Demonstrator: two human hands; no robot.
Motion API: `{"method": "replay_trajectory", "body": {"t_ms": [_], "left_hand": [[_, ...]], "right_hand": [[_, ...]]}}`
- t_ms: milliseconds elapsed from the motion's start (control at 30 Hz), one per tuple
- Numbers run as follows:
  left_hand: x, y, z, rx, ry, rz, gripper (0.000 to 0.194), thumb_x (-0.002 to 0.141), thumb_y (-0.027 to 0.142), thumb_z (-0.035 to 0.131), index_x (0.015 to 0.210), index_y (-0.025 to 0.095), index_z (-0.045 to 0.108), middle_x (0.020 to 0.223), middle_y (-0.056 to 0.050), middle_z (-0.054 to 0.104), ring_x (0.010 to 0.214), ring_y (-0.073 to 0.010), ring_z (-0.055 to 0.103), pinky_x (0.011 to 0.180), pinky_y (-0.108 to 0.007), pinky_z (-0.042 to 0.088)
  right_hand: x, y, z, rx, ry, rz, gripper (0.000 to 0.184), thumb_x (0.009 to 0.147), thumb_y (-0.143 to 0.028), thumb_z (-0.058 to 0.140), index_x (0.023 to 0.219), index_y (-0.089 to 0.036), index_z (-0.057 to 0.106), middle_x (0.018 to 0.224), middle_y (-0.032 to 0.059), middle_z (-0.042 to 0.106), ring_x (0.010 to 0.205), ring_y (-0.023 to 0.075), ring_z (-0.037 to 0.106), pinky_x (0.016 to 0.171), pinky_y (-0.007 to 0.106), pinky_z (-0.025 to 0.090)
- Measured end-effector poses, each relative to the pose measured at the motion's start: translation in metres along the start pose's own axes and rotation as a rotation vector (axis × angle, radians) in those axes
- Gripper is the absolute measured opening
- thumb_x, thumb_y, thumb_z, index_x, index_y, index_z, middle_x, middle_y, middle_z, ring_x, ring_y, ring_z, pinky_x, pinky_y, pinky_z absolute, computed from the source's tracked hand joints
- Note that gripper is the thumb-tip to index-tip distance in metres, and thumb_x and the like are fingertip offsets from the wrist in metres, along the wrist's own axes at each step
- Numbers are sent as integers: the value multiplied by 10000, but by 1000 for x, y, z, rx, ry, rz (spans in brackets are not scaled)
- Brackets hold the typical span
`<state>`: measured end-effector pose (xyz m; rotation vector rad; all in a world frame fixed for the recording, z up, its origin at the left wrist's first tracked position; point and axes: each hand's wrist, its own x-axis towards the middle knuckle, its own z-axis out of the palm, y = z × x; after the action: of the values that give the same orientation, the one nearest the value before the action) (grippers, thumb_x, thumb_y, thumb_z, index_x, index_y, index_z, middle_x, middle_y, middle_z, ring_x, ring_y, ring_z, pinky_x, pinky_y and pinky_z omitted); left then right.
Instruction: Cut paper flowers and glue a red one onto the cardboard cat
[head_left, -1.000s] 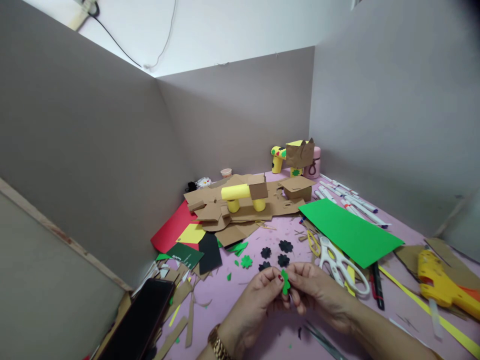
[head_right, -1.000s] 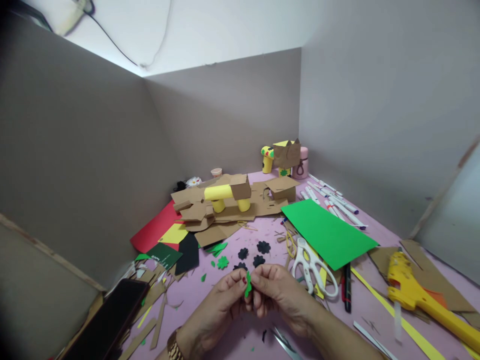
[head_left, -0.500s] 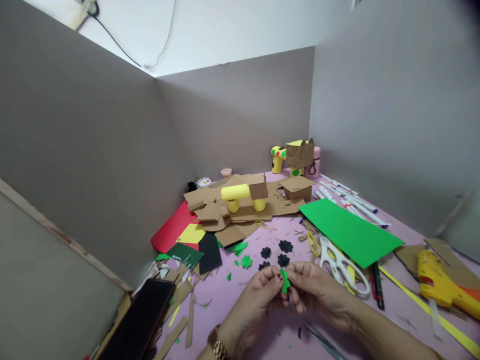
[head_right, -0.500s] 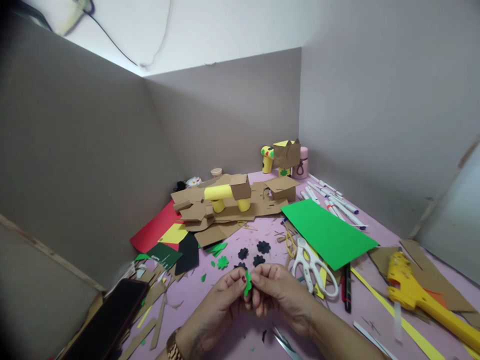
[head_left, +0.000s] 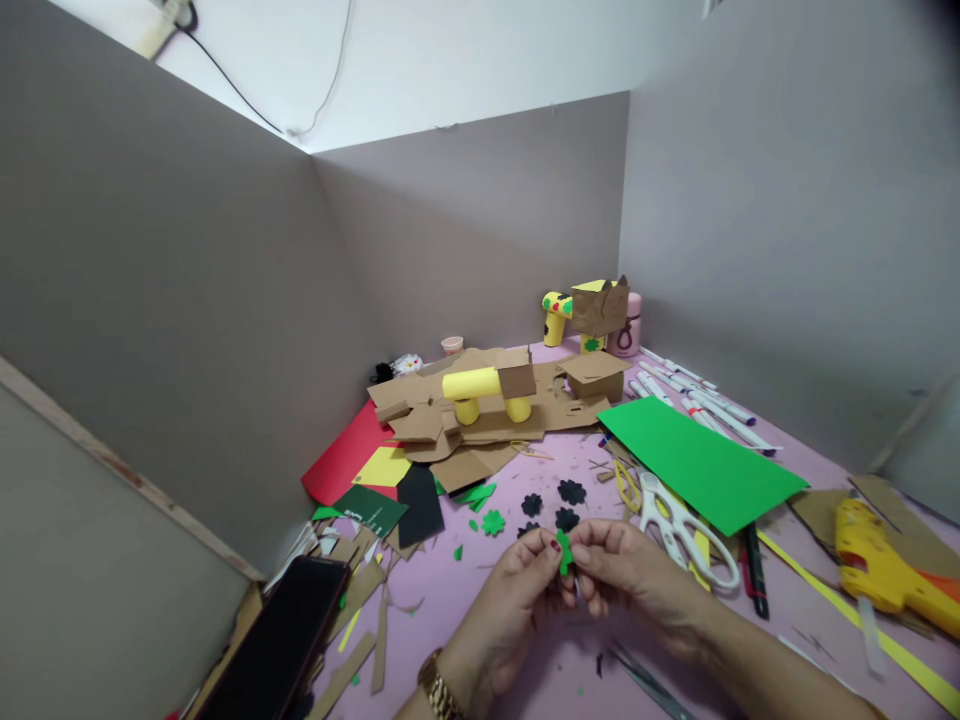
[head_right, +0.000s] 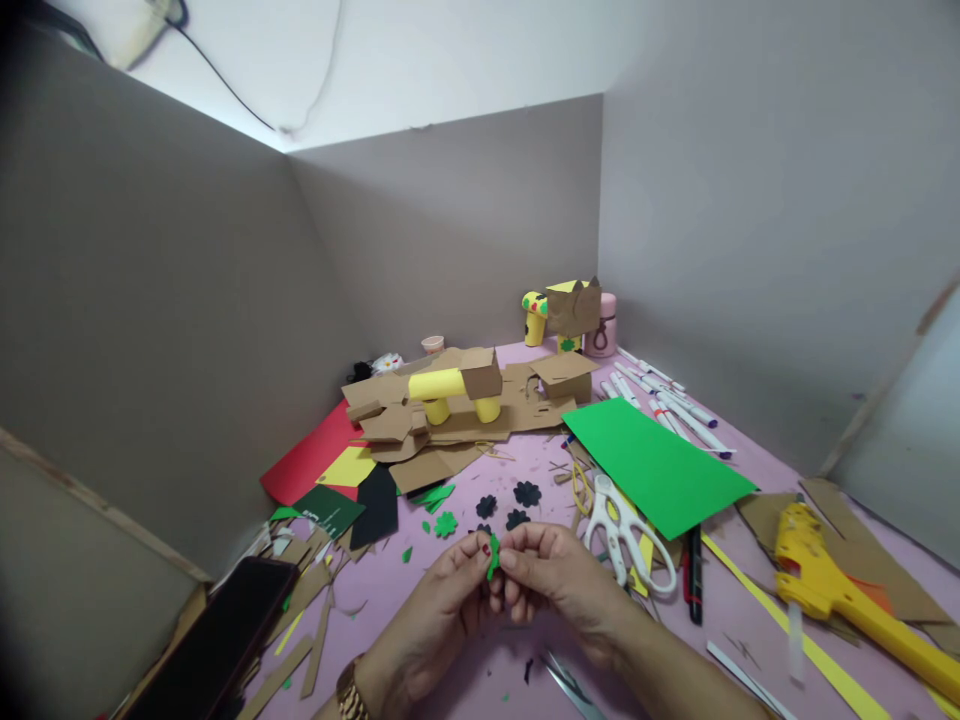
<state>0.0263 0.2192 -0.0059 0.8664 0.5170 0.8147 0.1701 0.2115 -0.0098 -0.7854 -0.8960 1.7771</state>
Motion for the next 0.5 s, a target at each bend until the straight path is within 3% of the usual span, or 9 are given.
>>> {"method": "replay_trajectory", "body": {"t_ms": [400,500], "left_hand": [[3,-3,-2,47,54,30,220,812,333,625,728,147,543,596,-2,580,553,-116,549,598,-243,393],[2,-2,0,150,144,61,236,779,370,653,771,159,545,595,5,584,553,-116,529,590,-237,382]], "right_hand": [[-1,-2,2,-111,13,-27,345,663,-444,754,676,-140,592,511,-10,648,397,59,533,423,161,413],[-1,-1,2,-167,25,-61,371,659,-479,742,680,-154,563,505,-30,613,397,66,513,423,179,403]]}}
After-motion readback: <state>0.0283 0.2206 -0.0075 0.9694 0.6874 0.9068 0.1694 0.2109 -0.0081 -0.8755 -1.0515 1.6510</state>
